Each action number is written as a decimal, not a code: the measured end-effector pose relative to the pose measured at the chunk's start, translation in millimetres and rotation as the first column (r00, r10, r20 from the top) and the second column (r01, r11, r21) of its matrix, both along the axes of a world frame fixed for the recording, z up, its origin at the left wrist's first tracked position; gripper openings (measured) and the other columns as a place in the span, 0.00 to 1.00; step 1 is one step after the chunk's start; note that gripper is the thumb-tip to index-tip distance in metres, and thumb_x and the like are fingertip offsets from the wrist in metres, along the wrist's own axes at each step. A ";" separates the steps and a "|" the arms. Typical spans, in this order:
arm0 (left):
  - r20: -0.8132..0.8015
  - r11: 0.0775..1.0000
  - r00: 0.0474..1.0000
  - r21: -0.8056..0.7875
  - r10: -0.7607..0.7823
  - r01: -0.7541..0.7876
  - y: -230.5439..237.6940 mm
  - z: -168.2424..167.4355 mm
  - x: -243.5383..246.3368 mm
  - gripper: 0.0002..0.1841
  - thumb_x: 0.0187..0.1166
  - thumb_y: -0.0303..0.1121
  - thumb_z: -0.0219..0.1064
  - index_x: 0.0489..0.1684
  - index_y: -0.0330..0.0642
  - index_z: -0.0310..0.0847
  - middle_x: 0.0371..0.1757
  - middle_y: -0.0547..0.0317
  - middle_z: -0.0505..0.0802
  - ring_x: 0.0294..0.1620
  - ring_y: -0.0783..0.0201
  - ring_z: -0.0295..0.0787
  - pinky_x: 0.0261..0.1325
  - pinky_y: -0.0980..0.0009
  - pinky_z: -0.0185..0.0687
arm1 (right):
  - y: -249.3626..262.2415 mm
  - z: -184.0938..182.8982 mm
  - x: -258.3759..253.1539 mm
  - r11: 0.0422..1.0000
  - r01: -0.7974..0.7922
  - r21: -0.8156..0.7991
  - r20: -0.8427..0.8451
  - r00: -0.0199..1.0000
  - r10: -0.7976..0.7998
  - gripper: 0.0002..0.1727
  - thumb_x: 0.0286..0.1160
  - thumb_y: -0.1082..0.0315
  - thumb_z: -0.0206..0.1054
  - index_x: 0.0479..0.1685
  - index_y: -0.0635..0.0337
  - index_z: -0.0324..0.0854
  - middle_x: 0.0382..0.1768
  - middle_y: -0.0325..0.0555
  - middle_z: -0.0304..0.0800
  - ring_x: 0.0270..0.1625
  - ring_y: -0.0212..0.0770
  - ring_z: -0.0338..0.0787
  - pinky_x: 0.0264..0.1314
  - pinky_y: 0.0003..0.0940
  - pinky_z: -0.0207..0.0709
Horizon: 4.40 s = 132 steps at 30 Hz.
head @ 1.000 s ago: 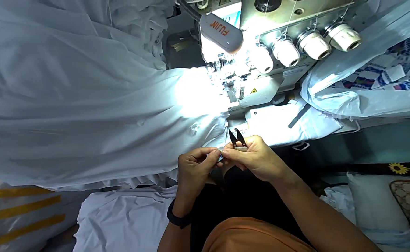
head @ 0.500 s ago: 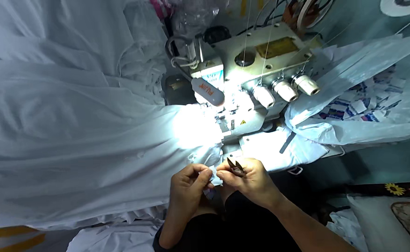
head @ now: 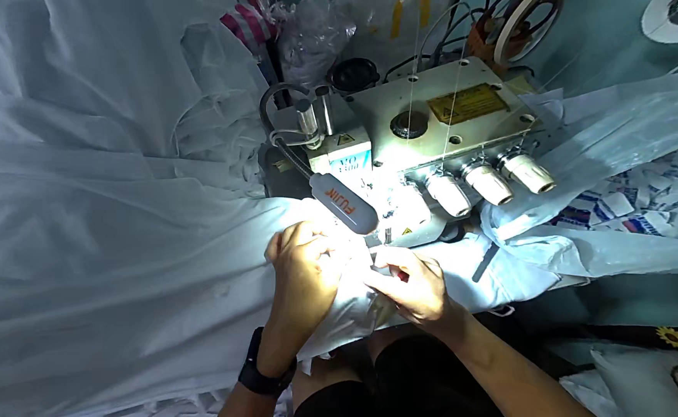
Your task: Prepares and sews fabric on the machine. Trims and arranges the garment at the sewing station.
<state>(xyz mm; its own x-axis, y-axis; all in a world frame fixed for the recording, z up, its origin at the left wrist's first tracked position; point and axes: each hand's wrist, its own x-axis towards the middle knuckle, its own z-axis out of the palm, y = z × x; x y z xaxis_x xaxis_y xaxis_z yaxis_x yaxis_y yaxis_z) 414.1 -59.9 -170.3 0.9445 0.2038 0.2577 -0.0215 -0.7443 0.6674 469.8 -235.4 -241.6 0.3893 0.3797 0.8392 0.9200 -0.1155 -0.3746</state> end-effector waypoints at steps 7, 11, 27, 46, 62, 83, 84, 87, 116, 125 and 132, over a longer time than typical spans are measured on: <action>0.013 0.998 1.000 0.055 0.001 -0.002 0.4 -3.8 2.1 0.07 0.67 0.35 0.73 0.20 0.48 0.90 0.45 0.64 0.91 0.61 0.65 0.83 0.75 0.40 0.56 | -4.5 5.6 -5.5 0.987 0.078 -0.141 0.089 0.994 -0.066 0.11 0.83 0.71 0.60 0.41 0.56 0.89 0.41 0.50 0.97 0.28 0.41 0.83 0.30 0.32 0.69; 0.000 0.999 1.000 0.034 -0.014 0.014 7.6 -2.9 3.3 0.07 0.64 0.38 0.75 0.19 0.50 0.89 0.44 0.67 0.91 0.58 0.68 0.84 0.76 0.44 0.57 | -2.3 13.7 -12.6 0.972 0.146 -0.184 0.067 0.988 -0.136 0.11 0.81 0.72 0.60 0.38 0.56 0.90 0.37 0.47 0.97 0.26 0.40 0.82 0.28 0.31 0.68; 0.026 0.998 0.999 0.047 0.040 -0.041 3.2 2.1 11.2 0.10 0.59 0.33 0.78 0.15 0.45 0.83 0.35 0.60 0.90 0.49 0.62 0.85 0.64 0.50 0.66 | -2.1 21.4 -22.6 0.962 0.195 -0.192 -0.081 0.973 -0.214 0.12 0.73 0.71 0.63 0.39 0.55 0.94 0.35 0.53 0.87 0.25 0.37 0.78 0.24 0.25 0.67; 0.011 0.999 0.999 -0.012 0.041 -0.041 5.7 2.8 13.0 0.11 0.57 0.32 0.80 0.13 0.45 0.82 0.37 0.62 0.91 0.50 0.64 0.85 0.67 0.52 0.66 | 0.2 15.8 -22.3 0.951 0.225 -0.214 0.043 0.974 -0.221 0.12 0.77 0.73 0.60 0.36 0.58 0.92 0.42 0.51 0.98 0.28 0.42 0.85 0.28 0.32 0.70; 0.165 0.975 0.978 0.201 -0.128 0.094 21.3 -9.8 5.9 0.07 0.66 0.34 0.74 0.36 0.47 0.97 0.52 0.59 0.96 0.66 0.65 0.88 0.78 0.54 0.71 | 6.5 29.5 -30.8 0.872 0.356 -0.338 0.082 0.933 -0.349 0.13 0.74 0.70 0.61 0.35 0.54 0.95 0.39 0.46 0.99 0.23 0.42 0.83 0.24 0.34 0.65; 0.139 0.971 0.980 0.212 -0.143 0.111 30.2 -6.3 24.1 0.10 0.64 0.30 0.76 0.41 0.39 0.94 0.56 0.54 0.94 0.61 0.59 0.89 0.73 0.49 0.71 | 17.0 33.1 -32.1 0.877 0.344 -0.335 -0.130 0.905 -0.405 0.17 0.67 0.62 0.63 0.43 0.57 0.96 0.42 0.59 0.91 0.26 0.46 0.86 0.23 0.34 0.72; 0.124 0.964 0.981 0.238 -0.150 0.117 33.0 -4.4 27.7 0.10 0.66 0.30 0.75 0.43 0.40 0.94 0.57 0.53 0.94 0.61 0.57 0.89 0.72 0.48 0.72 | 18.8 33.8 -33.0 0.879 0.340 -0.335 -0.150 0.902 -0.406 0.17 0.66 0.62 0.63 0.45 0.56 0.96 0.42 0.60 0.91 0.26 0.45 0.86 0.23 0.34 0.72; 0.123 0.958 0.982 0.268 -0.141 0.104 36.8 2.8 36.1 0.07 0.72 0.28 0.72 0.42 0.35 0.92 0.55 0.45 0.93 0.59 0.49 0.88 0.67 0.48 0.75 | 24.4 34.1 -39.0 0.887 0.324 -0.327 -0.200 0.894 -0.401 0.18 0.66 0.60 0.66 0.50 0.53 0.97 0.46 0.61 0.91 0.28 0.45 0.87 0.25 0.34 0.76; 0.051 0.993 0.992 -0.030 -0.116 0.118 75.5 31.1 -0.5 0.04 0.84 0.29 0.64 0.45 0.40 0.75 0.22 0.65 0.80 0.18 0.78 0.71 0.22 0.83 0.67 | 8.6 48.5 -37.6 0.912 0.339 -0.231 -0.334 0.853 -0.401 0.11 0.76 0.69 0.65 0.39 0.68 0.91 0.34 0.53 0.90 0.33 0.36 0.86 0.39 0.21 0.79; 0.104 0.936 0.940 0.182 -0.324 0.303 73.8 40.2 -12.1 0.14 0.77 0.16 0.58 0.47 0.30 0.92 0.54 0.47 0.95 0.56 0.64 0.93 0.65 0.72 0.85 | 49.7 57.5 -32.1 0.860 0.373 -0.348 -0.197 0.868 -0.456 0.12 0.76 0.74 0.62 0.45 0.75 0.88 0.34 0.64 0.89 0.34 0.61 0.92 0.31 0.51 0.84; 0.109 0.928 0.930 0.168 -0.352 0.332 73.4 47.0 -22.9 0.18 0.77 0.17 0.58 0.62 0.27 0.86 0.66 0.43 0.90 0.65 0.62 0.89 0.69 0.70 0.81 | 34.6 73.1 -27.2 0.996 0.087 -0.038 -0.782 0.618 -0.083 0.06 0.75 0.72 0.69 0.40 0.64 0.90 0.28 0.37 0.86 0.29 0.19 0.79 0.35 0.15 0.74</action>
